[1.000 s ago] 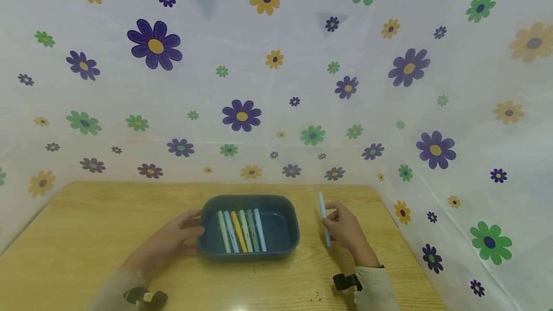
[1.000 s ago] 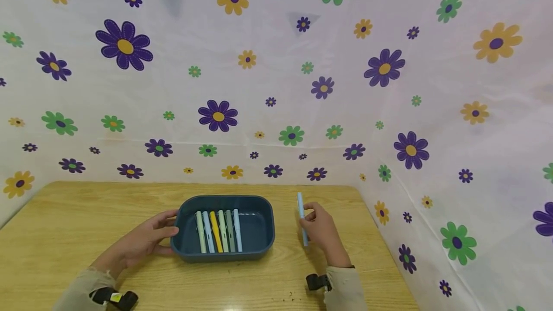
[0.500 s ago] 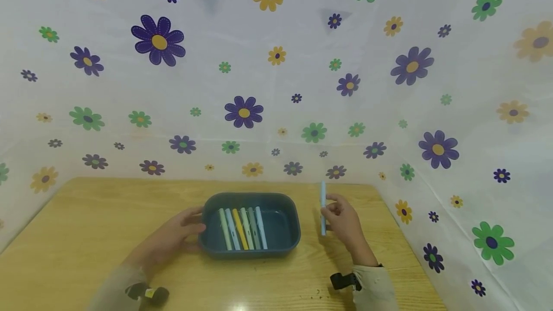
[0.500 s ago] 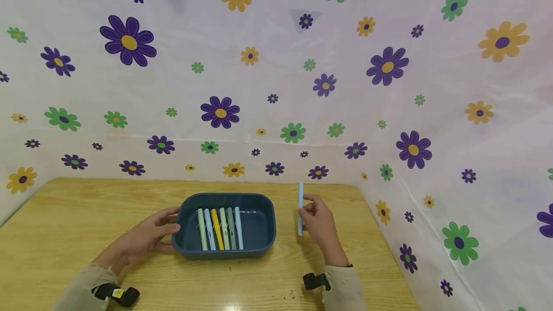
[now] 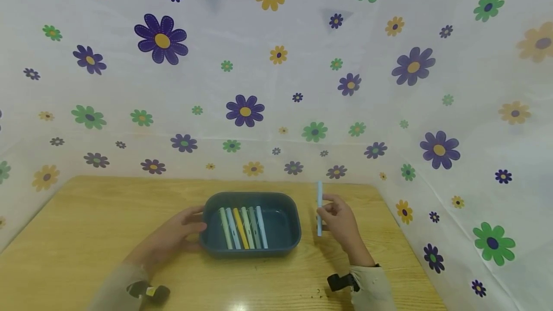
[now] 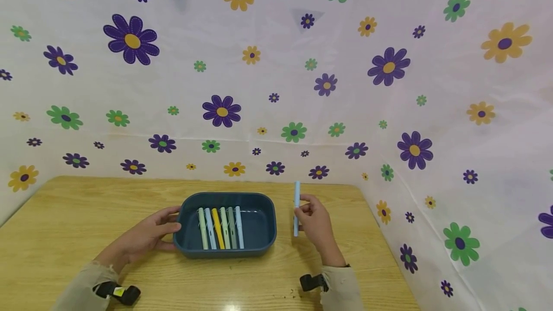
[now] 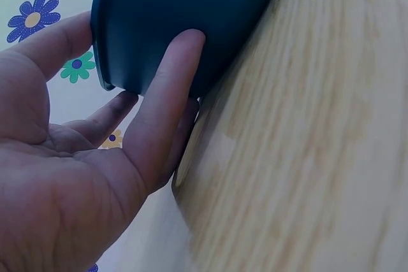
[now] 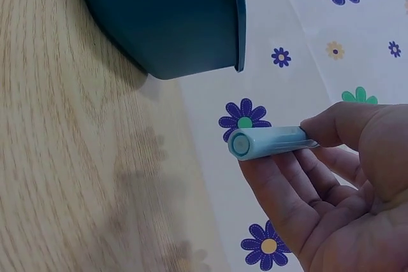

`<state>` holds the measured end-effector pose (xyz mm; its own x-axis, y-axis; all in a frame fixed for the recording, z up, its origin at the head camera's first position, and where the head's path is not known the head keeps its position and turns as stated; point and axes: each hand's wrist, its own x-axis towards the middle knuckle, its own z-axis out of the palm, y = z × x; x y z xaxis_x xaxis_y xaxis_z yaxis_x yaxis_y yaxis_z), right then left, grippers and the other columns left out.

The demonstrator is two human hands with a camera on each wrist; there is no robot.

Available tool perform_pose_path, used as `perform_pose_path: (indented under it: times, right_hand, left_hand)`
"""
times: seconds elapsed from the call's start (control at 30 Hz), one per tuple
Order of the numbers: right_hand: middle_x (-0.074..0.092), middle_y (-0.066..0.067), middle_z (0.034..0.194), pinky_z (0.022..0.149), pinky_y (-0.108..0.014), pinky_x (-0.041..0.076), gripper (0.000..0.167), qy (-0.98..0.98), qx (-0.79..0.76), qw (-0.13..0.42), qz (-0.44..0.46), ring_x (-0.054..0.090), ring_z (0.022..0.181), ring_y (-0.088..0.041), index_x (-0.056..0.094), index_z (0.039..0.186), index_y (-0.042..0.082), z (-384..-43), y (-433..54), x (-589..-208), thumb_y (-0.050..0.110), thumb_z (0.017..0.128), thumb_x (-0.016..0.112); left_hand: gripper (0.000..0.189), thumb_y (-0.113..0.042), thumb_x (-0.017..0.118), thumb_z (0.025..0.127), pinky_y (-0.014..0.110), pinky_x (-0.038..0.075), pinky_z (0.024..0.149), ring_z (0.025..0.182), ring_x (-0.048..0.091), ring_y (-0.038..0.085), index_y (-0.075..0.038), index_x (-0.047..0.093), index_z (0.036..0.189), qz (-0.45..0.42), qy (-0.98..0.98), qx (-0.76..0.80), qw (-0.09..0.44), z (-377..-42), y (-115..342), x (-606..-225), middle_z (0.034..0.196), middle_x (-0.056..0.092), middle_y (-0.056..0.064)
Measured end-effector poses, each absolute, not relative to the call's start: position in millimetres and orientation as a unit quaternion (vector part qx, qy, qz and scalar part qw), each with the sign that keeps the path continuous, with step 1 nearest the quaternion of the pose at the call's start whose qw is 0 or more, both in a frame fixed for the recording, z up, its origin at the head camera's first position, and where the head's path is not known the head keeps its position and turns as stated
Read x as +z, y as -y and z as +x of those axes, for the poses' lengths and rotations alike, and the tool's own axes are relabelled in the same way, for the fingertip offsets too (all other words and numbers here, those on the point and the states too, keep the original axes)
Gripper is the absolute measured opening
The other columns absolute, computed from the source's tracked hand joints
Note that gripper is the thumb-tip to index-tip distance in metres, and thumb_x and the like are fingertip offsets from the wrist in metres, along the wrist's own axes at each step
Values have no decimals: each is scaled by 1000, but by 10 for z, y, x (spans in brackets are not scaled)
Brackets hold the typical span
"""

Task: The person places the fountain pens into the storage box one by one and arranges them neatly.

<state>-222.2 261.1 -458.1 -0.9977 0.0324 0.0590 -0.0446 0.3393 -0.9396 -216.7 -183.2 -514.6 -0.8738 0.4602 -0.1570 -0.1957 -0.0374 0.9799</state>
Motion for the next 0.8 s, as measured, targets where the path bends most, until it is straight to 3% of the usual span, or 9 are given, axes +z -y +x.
perform_pose_path:
  times: [0.37, 0.6, 0.8]
  right_hand:
    - [68, -22, 104, 74, -40, 67, 40, 825, 563, 44, 8, 66, 86, -23, 58, 140, 8, -2206, -2537, -4506, 9, 101, 65]
    - [67, -25, 104, 71, -40, 67, 39, 819, 571, 53, 16, 67, 83, -28, 60, 139, 10, -2221, -2473, -4467, 7, 101, 66]
    - [69, -20, 99, 68, -38, 66, 37, 829, 556, 53, 18, 69, 81, -27, 61, 137, 11, -2215, -2436, -4451, 7, 101, 66]
  left_hand:
    - [70, -22, 63, 103, 52, 57, 101, 136, 51, 46, -13, 27, 163, 93, -658, 710, 234, -2159, 1819, -5101, 165, 24, 27]
    - [72, -18, 62, 104, 55, 57, 99, 135, 51, 47, -7, 22, 163, 103, -651, 715, 232, -2173, 1822, -5090, 163, 22, 32]
    - [72, -16, 60, 105, 56, 57, 99, 133, 52, 46, -3, 20, 163, 112, -646, 719, 230, -2181, 1814, -5074, 162, 21, 35]
